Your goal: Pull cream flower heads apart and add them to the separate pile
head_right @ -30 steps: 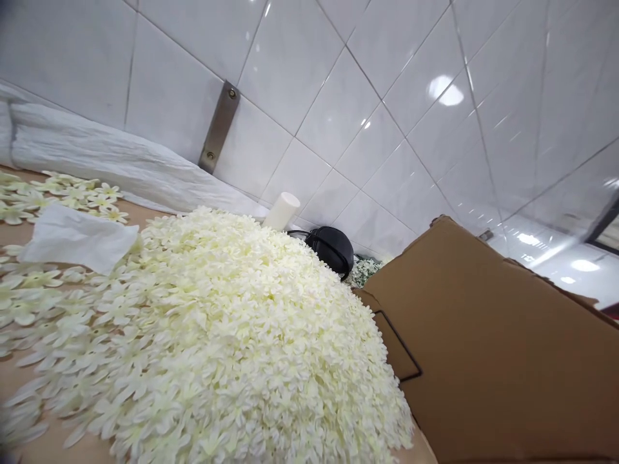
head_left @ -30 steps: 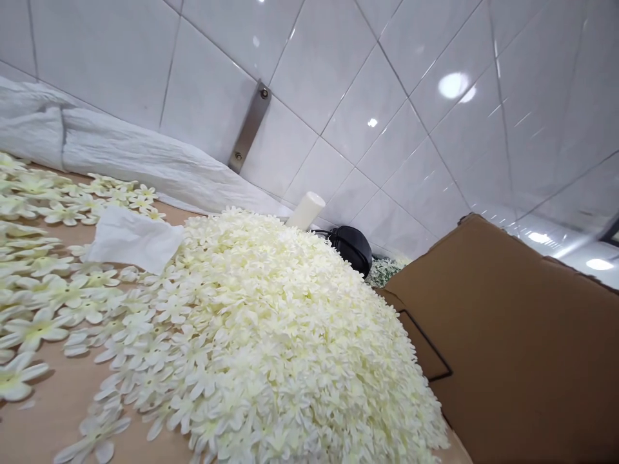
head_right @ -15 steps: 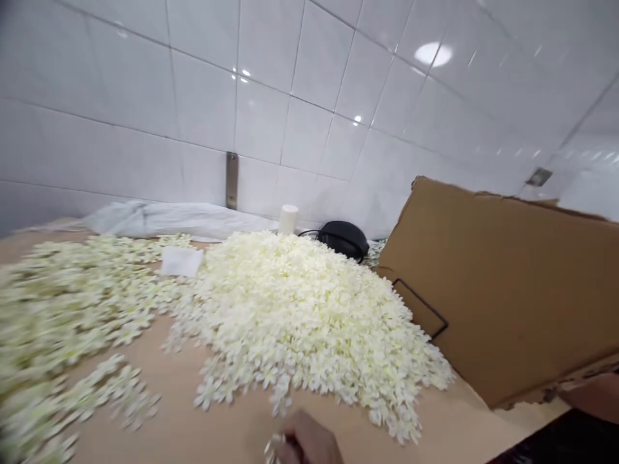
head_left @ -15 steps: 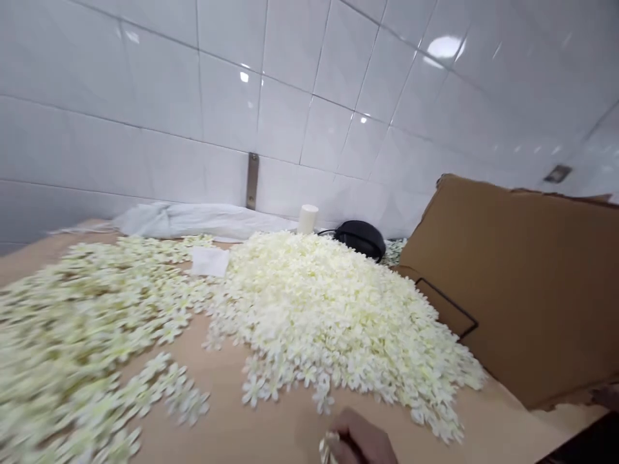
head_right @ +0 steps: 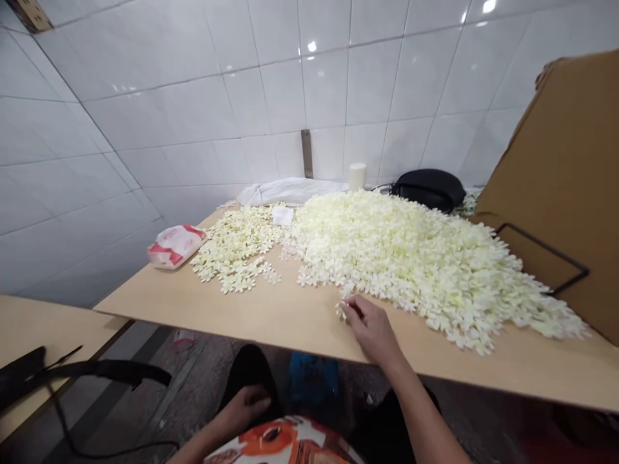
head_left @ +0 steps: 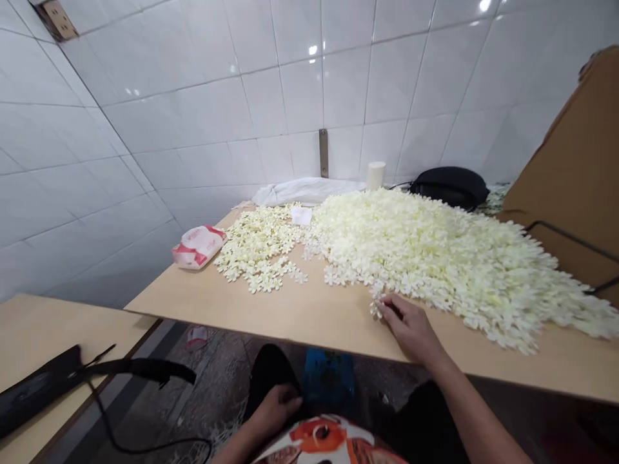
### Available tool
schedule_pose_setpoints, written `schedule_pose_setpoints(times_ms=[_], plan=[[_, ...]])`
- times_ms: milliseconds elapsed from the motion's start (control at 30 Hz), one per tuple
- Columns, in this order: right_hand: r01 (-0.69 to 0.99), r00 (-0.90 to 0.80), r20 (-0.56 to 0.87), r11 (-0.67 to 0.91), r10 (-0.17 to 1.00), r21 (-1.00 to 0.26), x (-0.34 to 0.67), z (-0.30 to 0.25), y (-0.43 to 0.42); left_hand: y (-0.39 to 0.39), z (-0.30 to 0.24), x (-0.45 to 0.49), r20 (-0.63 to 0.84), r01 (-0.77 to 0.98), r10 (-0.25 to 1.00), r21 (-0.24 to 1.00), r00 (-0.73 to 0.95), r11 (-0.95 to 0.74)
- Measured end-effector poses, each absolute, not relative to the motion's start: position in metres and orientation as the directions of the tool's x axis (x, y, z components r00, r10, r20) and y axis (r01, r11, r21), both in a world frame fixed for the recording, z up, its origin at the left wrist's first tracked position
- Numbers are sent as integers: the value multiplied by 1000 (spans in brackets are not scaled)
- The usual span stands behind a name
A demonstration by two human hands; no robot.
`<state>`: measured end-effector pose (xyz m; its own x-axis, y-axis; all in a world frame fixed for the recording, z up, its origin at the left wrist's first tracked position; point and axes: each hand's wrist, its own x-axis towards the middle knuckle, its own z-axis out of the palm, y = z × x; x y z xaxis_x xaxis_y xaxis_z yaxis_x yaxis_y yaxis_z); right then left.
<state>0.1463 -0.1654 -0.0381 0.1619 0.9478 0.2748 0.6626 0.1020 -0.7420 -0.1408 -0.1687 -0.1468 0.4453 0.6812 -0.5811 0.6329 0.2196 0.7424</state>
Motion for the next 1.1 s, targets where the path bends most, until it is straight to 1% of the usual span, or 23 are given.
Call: schedule_pose_setpoints(times_ms=[100,233,333,433,533,600,667,767,800,867,933,1000,1033,1067,1100], plan=[[642,168,277,109,946,-759,146,-39,-166,-161,-161,-139,-544,637,738,744,401,202],[636,175,287,114,942,-763,145,-39,-166,-164,-154,-127,-497,610,741,778,452,150],[640,179,308,127,934,-758,145,-38,-166,-168,-140,-116,-495,599,692,793,525,113],[637,170,325,148,930,-757,146,-38,-164,-171,-121,-106,-510,594,612,801,604,82],[647,162,328,150,931,-747,146,-39,-163,-172,-89,-97,-515,580,520,813,682,44],[661,150,328,152,933,-735,147,-40,-162,-174,-60,-92,-473,509,399,861,785,19],[672,139,334,159,932,-723,147,-41,-162,-174,-30,-87,-402,399,358,913,843,87],[686,140,336,153,931,-711,147,-41,-161,-167,9,-80,-246,192,313,962,917,193],[687,140,333,150,932,-711,147,-40,-161,-162,19,-78,-197,127,330,967,923,222],[684,135,325,149,936,-714,147,-39,-161,-153,31,-70,-144,55,355,967,924,250],[669,133,310,146,941,-729,147,-39,-162,-149,34,-55,-140,47,373,968,917,248],[649,149,283,123,947,-751,149,-43,-162,-154,28,-28,-143,54,330,963,933,264],[645,162,267,103,950,-757,150,-46,-162,-158,23,-8,-185,108,307,962,934,251],[647,180,250,77,951,-759,152,-49,-161,-161,16,15,-270,191,361,952,893,239],[659,198,238,50,951,-750,154,-54,-158,-162,10,40,-339,241,601,940,724,240]])
